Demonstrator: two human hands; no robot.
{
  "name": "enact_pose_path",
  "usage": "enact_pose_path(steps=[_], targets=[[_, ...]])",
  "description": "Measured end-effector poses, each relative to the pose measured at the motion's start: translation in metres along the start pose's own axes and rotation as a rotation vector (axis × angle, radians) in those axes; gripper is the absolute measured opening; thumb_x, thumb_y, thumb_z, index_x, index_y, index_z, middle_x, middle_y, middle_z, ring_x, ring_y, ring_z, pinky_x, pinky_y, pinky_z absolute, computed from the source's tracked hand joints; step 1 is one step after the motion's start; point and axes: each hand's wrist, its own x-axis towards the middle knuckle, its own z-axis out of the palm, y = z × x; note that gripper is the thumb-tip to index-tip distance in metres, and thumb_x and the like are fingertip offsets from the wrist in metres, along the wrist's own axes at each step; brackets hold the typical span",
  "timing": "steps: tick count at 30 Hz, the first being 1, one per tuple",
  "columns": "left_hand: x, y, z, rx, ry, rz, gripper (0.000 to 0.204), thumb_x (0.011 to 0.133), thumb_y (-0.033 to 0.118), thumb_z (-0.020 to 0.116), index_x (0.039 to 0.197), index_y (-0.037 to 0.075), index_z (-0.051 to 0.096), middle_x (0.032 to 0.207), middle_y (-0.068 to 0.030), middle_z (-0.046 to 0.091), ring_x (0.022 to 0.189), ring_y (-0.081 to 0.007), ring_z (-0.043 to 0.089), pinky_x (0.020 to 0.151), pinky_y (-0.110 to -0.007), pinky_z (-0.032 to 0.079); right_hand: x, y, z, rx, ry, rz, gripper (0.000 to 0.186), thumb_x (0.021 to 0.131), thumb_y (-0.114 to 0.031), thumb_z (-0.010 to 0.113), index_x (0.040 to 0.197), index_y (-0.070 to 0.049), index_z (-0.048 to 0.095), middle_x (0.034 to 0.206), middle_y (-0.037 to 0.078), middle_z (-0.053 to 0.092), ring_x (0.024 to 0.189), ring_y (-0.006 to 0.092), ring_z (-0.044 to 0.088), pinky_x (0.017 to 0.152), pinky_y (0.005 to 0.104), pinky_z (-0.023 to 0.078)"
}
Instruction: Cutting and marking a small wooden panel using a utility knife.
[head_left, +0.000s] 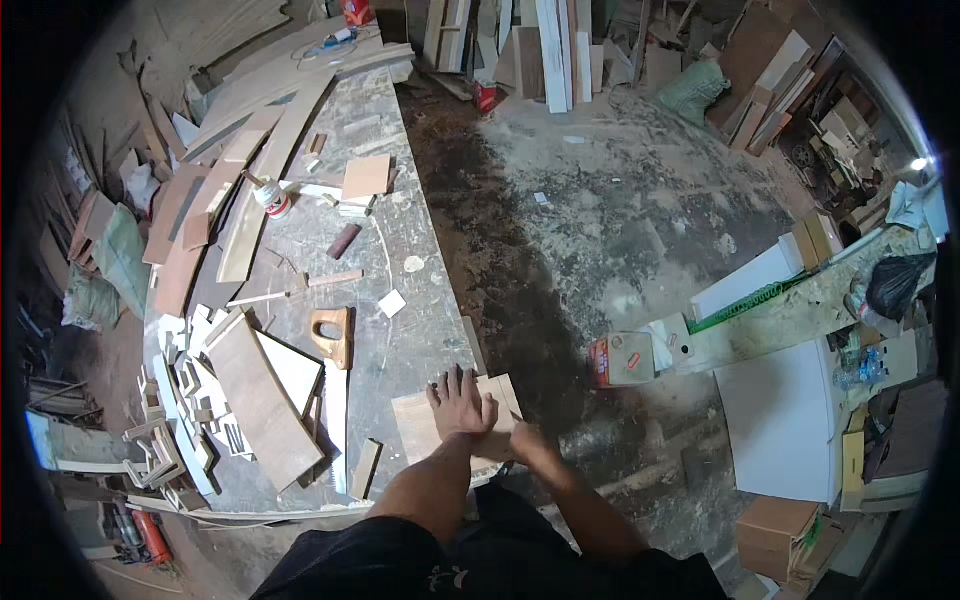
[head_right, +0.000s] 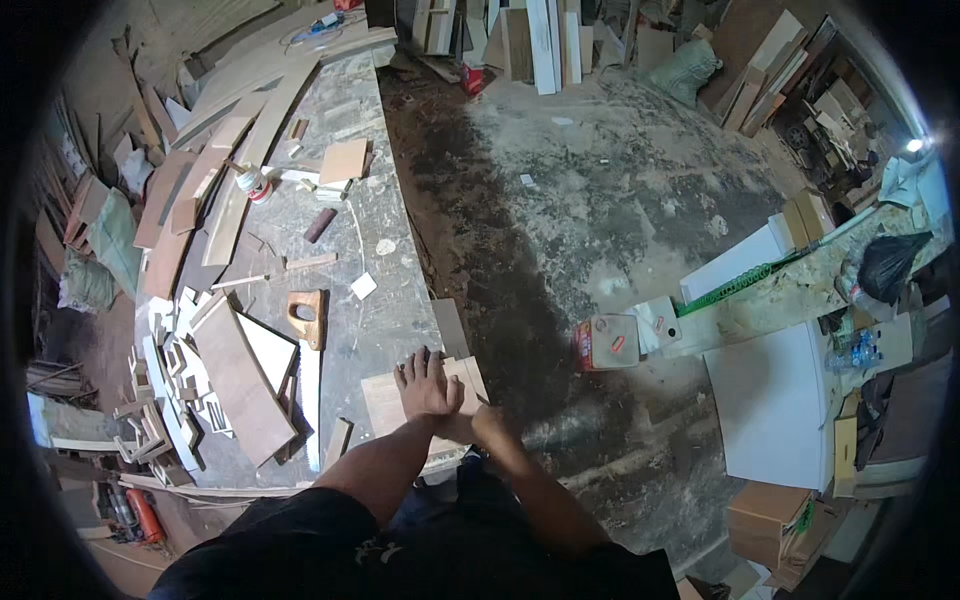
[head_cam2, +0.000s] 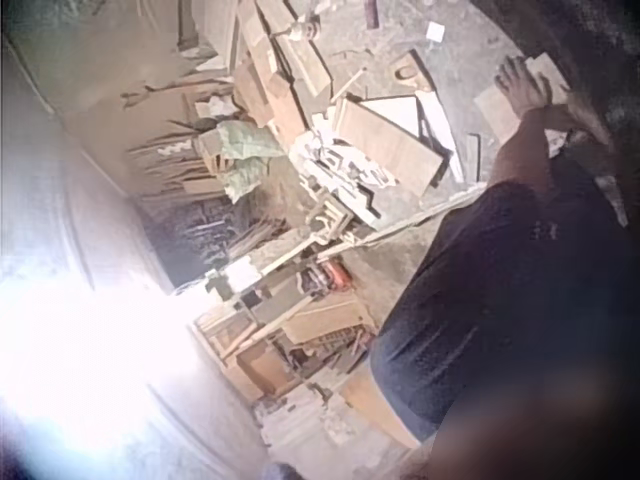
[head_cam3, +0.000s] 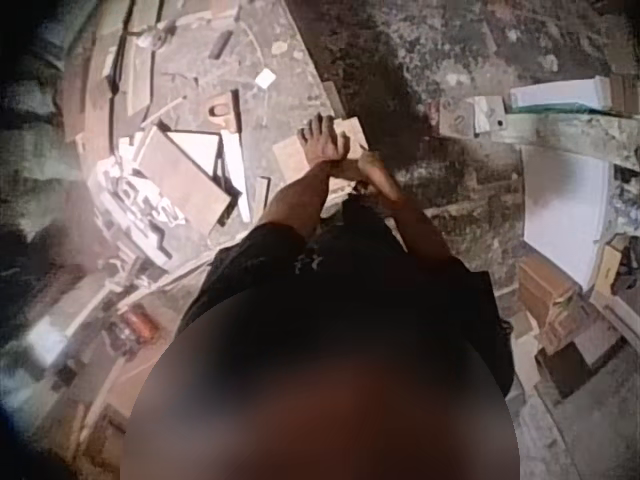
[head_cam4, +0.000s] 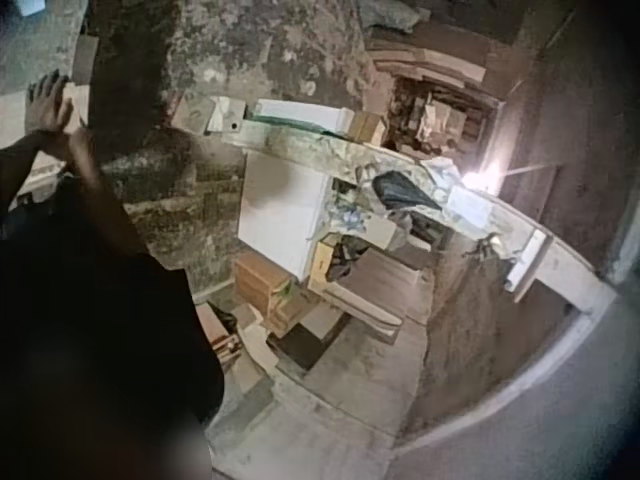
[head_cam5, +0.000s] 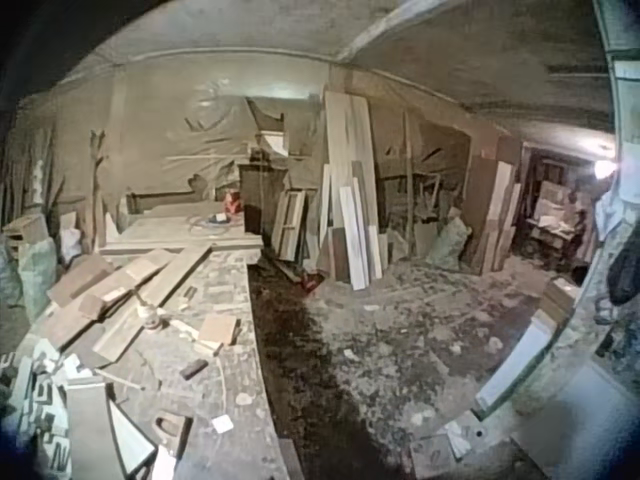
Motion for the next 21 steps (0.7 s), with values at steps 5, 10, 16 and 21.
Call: enact_pose_path(steps=[5,10,16,21], targets=[[-0.005,-0.007,-0.003,0.038,0.065,0.019,0.068,0.091,0.050,0.048,0.145,0.008,0.049,0.156,-0.0225,0.040,0.146,-0.0435,0.032,0.120,-0.066,0.012,-0.035,-0.018,-0.032,-0.003,0.073,-0.273,0.038,0.092,-0.026,0.057,0.105,0.006,0.073,0.109,0.033,0.068,0.108,0.0457,0.067,0.091,0.0497,0.055],[-0.010,0.004,-0.004,0.025,0.045,0.054,0.070,0.092,0.048,0.047,0.149,0.007,0.043,0.157,-0.0224,0.039,0.146,-0.0420,0.033,0.120,-0.066,0.012,-0.065,0.004,-0.055,0.085,0.250,-0.205,0.053,0.099,-0.040,0.054,0.117,0.008,0.068,0.102,0.030,0.072,0.095,0.0417,0.073,0.078,0.0472,0.058],[-0.018,-0.027,-0.003,-0.088,0.142,0.155,0.074,0.094,0.048,0.051,0.151,0.002,0.038,0.160,-0.0233,0.032,0.149,-0.0437,0.024,0.119,-0.071,0.007,-0.132,0.096,-0.048,0.680,0.044,-0.070,0.045,0.106,-0.040,0.048,0.118,0.003,0.051,0.073,0.013,0.066,0.051,0.0189,0.059,0.044,0.0350,0.048],[-0.060,-0.045,-0.015,-0.051,0.164,0.265,0.079,0.095,0.053,0.051,0.154,0.003,0.034,0.163,-0.0278,0.024,0.151,-0.0480,0.018,0.117,-0.074,0.007,-0.140,0.336,0.139,0.740,-0.033,0.156,0.047,0.106,-0.042,0.053,0.128,0.000,0.053,0.071,0.010,0.066,0.051,0.0195,0.060,0.047,0.0346,0.051]])
